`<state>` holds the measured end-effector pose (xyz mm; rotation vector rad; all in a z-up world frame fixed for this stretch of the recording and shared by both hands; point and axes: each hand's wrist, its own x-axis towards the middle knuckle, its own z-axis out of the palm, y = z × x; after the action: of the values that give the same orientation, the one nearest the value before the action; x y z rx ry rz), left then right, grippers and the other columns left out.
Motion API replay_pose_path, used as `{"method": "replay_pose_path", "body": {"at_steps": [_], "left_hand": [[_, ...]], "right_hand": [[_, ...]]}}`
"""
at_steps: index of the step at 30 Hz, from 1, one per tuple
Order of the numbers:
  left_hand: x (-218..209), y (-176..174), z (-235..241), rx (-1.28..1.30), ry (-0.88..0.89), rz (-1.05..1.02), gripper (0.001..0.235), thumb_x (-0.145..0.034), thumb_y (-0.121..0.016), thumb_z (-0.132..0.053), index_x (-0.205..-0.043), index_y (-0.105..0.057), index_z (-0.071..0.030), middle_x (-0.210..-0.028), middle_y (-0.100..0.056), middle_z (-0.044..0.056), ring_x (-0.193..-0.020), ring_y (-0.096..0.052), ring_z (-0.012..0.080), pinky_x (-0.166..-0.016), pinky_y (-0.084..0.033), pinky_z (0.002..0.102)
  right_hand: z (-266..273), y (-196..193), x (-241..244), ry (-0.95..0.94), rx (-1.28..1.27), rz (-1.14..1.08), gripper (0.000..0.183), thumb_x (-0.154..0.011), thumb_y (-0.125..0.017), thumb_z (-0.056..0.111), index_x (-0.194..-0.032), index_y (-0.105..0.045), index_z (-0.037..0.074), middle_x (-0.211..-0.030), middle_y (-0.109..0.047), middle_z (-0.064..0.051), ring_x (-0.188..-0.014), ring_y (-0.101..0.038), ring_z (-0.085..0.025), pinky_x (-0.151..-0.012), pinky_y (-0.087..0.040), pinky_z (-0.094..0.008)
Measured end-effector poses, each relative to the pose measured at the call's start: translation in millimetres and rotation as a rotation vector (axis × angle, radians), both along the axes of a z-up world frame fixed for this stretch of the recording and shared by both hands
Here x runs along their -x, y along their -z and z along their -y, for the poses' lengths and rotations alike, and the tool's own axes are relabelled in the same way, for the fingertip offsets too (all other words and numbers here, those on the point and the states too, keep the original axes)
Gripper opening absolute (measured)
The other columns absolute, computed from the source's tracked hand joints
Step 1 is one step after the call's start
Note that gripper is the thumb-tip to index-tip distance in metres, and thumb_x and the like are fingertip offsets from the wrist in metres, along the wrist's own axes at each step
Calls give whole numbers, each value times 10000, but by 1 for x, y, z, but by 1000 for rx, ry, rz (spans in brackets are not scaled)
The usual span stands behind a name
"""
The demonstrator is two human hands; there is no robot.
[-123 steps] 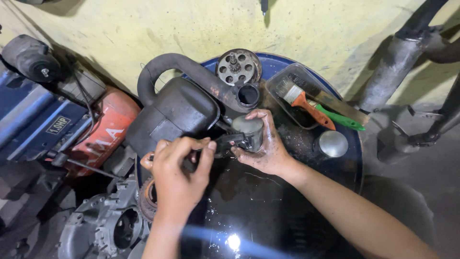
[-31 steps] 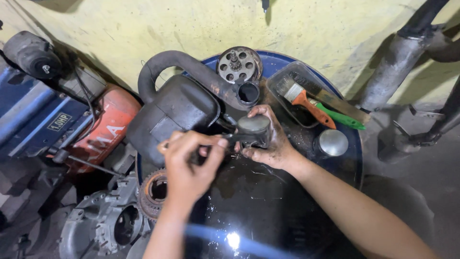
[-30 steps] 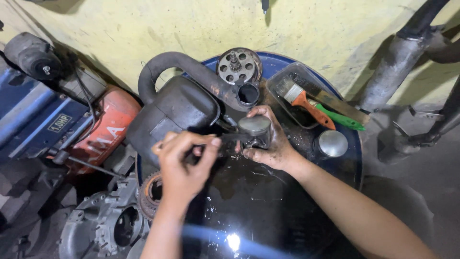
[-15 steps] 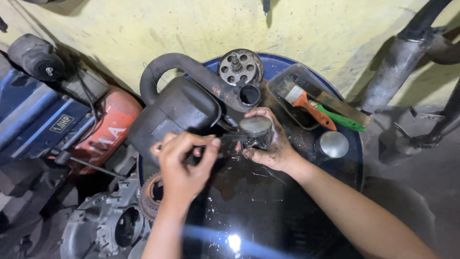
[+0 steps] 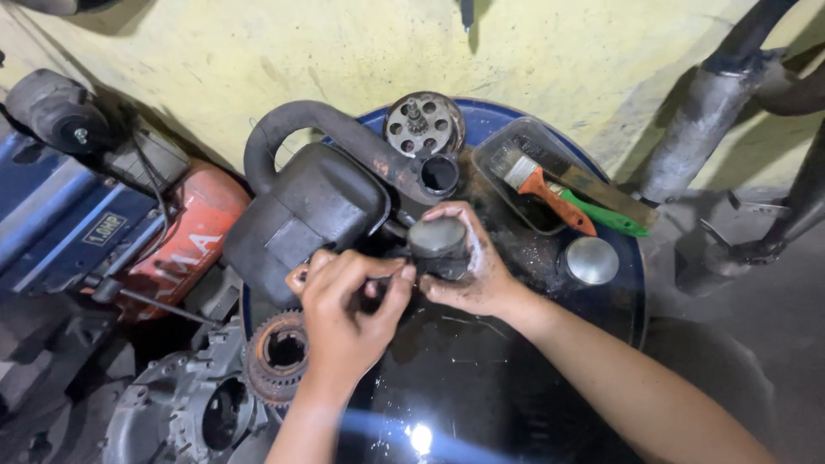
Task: Cleaning carbon deposits from a motorcycle piston using a brush and a scraping tool
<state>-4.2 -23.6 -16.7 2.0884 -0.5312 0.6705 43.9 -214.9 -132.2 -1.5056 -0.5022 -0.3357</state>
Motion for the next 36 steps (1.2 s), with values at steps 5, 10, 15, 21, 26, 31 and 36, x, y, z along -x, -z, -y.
{"method": "replay_pose_path", "body": {"at_steps": [5, 10, 15, 21, 26, 31, 36], "left_hand": [[1, 1, 0, -20, -40, 23, 87, -841, -857, -150, -888, -812, -207, -721, -715, 3, -706, -619, 282, -751, -493, 385], [-4, -4, -10, -82, -138, 50, 93, -882, -850, -140, -926, -812, -213, -788, -753, -15, -757, -649, 289, -791, -468, 391], [1, -23, 4, -239, -138, 118, 212, -947, -785, -57, -1082, -834, -213, -926, -712, 27, -886, -637, 306, -830, -440, 395], [-30, -22, 78, -648, 80, 202, 411, -630, -922, -199, -1031, -834, -173, -925, -708, 97, -902, -668, 335, -821, -527, 442], [-66, 46, 169, -686, -57, 309, 119, -708, -831, -138, -767, -732, -107, -686, -588, 50, -660, -605, 279, -580, -473, 424], [-64, 89, 222, -944, -173, 579, 311, -574, -675, 22, -541, -483, -220, -563, -394, -16, -540, -381, 221, -564, -264, 405], [-73, 87, 238, -1020, 132, 317, 403, -794, -657, 49, -566, -538, -261, -572, -556, -59, -583, -550, 150, -552, -395, 349]], "right_hand": [[-3, 1, 0, 30, -51, -36, 767, -651, -941, 190, -1316, -609, 1, -1256, -609, -195, -1198, -611, -283, -1062, -482, -414], [2, -2, -2, -45, -282, -151, 758, -679, -923, -8, -1339, -552, -45, -1160, -598, -170, -1002, -703, -241, -858, -664, -396], [-16, -3, 3, -112, -353, -129, 792, -687, -958, 14, -1356, -538, -36, -1086, -644, -201, -964, -717, -243, -836, -658, -400], [-6, 34, -15, -42, -136, 4, 869, -641, -1006, 135, -1363, -536, 15, -1310, -598, -196, -1260, -609, -289, -1118, -470, -444], [-10, 51, -22, 32, -130, 64, 854, -600, -1007, 223, -1319, -605, -2, -1278, -623, -192, -1220, -616, -271, -1086, -459, -389], [-19, 41, -18, 113, -129, 116, 858, -558, -1008, 312, -1275, -673, -19, -1246, -649, -189, -1180, -623, -253, -1054, -447, -335], [-17, 16, -10, 108, -177, 3, 794, -555, -974, 221, -1266, -678, 30, -1230, -661, -136, -1137, -621, -204, -1044, -460, -318]]}}
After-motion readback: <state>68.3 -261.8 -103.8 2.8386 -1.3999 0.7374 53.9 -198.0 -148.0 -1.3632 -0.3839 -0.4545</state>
